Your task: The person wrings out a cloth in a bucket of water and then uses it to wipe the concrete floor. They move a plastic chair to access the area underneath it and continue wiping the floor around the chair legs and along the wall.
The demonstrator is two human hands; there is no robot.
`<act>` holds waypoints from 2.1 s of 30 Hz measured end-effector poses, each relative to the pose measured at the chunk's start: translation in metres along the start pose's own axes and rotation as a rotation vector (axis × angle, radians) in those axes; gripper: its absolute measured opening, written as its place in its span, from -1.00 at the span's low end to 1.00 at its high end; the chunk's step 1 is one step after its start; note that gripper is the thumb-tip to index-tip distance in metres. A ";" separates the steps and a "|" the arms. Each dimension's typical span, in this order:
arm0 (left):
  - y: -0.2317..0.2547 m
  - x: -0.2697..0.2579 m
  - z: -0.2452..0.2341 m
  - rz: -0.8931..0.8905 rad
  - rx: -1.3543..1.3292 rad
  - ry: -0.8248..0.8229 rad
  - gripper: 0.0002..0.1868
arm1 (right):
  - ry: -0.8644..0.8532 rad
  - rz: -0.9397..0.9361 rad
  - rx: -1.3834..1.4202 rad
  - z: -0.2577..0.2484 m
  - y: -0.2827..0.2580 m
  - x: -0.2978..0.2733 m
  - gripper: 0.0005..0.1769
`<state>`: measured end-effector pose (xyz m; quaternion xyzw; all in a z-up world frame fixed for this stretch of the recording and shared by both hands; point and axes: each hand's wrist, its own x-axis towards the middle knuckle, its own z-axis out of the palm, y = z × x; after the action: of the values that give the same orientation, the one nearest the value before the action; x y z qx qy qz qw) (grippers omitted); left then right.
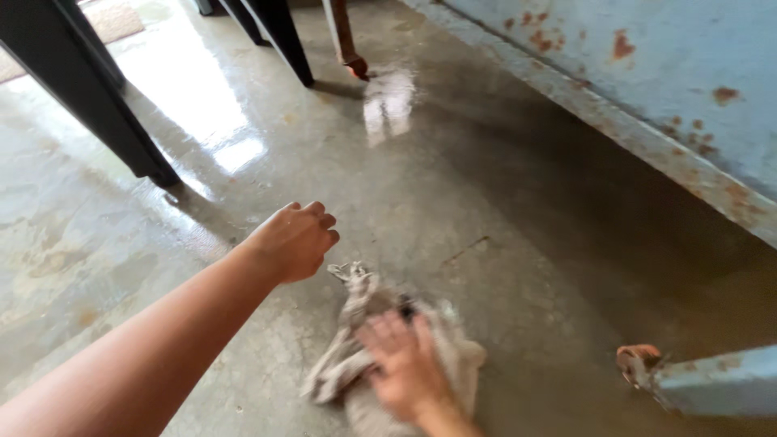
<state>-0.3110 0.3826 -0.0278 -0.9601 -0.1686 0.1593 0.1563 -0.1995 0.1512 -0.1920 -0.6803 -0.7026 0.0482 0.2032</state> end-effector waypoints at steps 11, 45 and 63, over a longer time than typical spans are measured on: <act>-0.070 0.051 0.124 -0.223 -0.007 -0.170 0.20 | 0.421 1.253 -0.451 -0.049 0.291 0.023 0.08; -0.160 -0.156 0.098 -0.460 -0.287 -0.308 -0.69 | -0.102 -0.935 0.195 0.141 -0.168 0.158 -0.21; -0.135 -0.034 -0.173 -0.211 -0.016 -0.409 -0.54 | -0.586 0.962 -0.157 -0.018 0.176 0.076 0.45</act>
<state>-0.3166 0.4476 0.1842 -0.8862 -0.2973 0.3319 0.1269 -0.0276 0.2343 -0.2193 -0.8950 -0.3420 0.2696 -0.0964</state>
